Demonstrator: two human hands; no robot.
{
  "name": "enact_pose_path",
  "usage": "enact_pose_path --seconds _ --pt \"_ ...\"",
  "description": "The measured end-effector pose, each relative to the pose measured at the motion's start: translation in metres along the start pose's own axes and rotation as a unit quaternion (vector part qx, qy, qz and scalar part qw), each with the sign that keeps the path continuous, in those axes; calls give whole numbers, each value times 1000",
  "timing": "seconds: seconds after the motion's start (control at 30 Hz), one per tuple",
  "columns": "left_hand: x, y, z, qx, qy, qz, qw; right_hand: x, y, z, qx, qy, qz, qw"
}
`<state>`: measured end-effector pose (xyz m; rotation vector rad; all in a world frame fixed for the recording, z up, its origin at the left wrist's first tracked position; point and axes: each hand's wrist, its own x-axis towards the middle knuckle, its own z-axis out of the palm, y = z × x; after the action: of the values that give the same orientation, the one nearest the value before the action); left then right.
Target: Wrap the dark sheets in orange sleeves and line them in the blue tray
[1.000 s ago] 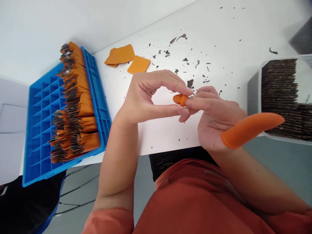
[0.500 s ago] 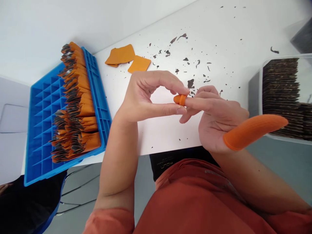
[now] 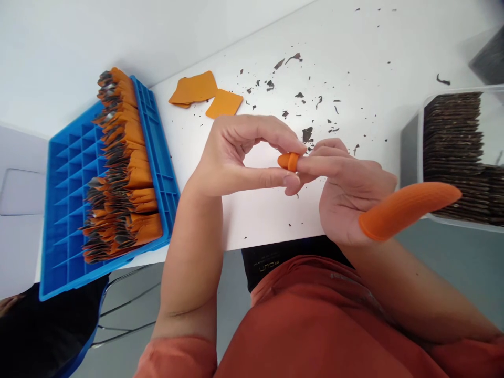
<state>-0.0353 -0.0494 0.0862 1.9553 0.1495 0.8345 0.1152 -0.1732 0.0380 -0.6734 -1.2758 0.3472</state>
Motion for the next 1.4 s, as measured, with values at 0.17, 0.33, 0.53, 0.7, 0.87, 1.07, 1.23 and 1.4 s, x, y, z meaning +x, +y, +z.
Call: enact_pose_path --seconds 0.17,0.33,0.53,0.7,0.87,1.07,1.23,1.4 --pt "0 -1 1 23 6 -14 1000 -2 -1 2 11 0 30 999" --pt "0 2 2 29 24 21 999 -5 -1 3 6 -31 60 998" --pt "-1 -6 2 13 33 40 999 -9 2 1 -9 -67 115 991" --pt "0 -18 -3 7 9 46 999 -8 5 3 12 -49 102 994" --pt "-1 -26 -2 -19 4 61 998 -8 6 4 22 -70 115 991" --pt "-4 -22 14 -39 36 -3 999 -5 0 2 78 -119 154 978" --pt "-2 -20 19 -67 46 -11 997 -6 1 2 90 -90 127 984" --pt "1 -19 9 -60 50 -7 997 -10 8 0 48 -80 156 983"
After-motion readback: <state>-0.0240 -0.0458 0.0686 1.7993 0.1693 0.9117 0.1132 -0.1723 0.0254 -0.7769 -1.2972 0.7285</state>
